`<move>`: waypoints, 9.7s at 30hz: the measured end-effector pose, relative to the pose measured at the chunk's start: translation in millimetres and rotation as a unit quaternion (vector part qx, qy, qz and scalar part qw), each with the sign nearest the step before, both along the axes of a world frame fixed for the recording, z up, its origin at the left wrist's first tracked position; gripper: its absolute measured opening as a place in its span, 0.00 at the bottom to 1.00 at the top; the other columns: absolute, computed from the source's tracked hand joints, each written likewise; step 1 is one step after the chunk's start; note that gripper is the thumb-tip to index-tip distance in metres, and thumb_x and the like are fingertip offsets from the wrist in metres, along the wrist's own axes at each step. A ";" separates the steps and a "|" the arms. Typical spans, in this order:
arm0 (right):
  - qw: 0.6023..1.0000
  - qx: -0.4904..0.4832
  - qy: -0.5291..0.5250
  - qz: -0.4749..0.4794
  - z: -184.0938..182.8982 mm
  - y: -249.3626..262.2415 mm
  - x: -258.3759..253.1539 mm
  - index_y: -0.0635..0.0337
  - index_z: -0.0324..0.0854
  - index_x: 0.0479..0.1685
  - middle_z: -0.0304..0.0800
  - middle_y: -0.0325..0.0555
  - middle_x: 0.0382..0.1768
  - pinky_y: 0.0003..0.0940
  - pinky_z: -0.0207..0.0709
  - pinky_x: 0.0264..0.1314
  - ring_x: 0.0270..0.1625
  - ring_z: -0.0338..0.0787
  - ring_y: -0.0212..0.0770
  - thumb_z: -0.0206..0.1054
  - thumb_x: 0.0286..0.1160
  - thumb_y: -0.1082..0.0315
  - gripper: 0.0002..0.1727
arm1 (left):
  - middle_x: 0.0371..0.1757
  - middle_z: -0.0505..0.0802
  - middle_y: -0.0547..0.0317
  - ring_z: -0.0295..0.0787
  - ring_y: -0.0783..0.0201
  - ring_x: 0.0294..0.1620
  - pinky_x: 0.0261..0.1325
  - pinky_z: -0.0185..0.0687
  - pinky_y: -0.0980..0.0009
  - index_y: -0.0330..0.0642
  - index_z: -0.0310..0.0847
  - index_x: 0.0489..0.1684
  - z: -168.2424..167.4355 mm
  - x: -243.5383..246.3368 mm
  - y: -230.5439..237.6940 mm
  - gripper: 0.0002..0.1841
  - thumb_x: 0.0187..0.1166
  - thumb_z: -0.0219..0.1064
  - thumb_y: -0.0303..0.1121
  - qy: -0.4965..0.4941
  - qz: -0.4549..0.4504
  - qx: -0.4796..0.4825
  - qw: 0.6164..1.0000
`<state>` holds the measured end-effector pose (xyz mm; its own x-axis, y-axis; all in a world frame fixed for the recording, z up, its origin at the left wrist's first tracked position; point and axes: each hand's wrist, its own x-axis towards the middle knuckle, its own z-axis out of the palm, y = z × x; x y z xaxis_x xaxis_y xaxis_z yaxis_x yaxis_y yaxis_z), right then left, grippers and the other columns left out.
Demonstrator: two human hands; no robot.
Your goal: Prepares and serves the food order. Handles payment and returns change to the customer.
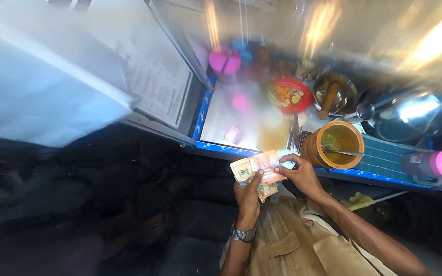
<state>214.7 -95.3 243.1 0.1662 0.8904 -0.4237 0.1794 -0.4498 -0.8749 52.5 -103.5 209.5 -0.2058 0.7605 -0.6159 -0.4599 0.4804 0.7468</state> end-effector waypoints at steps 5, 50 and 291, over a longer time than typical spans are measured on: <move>0.996 0.011 -0.061 -0.068 -3.7 -7.2 37.6 0.56 0.87 0.52 0.93 0.43 0.44 0.31 0.88 0.45 0.41 0.92 0.34 0.78 0.71 0.67 0.13 | 0.42 0.93 0.46 0.94 0.60 0.39 0.44 0.93 0.62 0.29 0.79 0.58 -59.1 8.7 41.1 0.19 0.70 0.77 0.23 0.076 -0.023 -0.024 0.997; 0.995 -0.011 0.047 -0.088 -8.3 19.2 23.8 0.59 0.90 0.44 0.95 0.42 0.34 0.30 0.88 0.40 0.34 0.92 0.32 0.76 0.74 0.69 0.06 | 0.44 0.94 0.48 0.95 0.61 0.42 0.49 0.95 0.63 0.32 0.75 0.65 -2.9 39.8 48.3 0.13 0.87 0.60 0.27 -0.031 -0.039 -0.012 0.999; 0.987 -0.041 0.154 -0.031 -82.5 42.2 22.0 0.64 0.84 0.59 0.92 0.49 0.48 0.40 0.87 0.53 0.47 0.91 0.39 0.68 0.79 0.74 0.12 | 0.56 0.92 0.55 0.92 0.61 0.54 0.55 0.92 0.59 0.49 0.72 0.75 -90.8 13.7 82.8 0.23 0.94 0.44 0.50 -0.077 -0.187 -0.041 0.979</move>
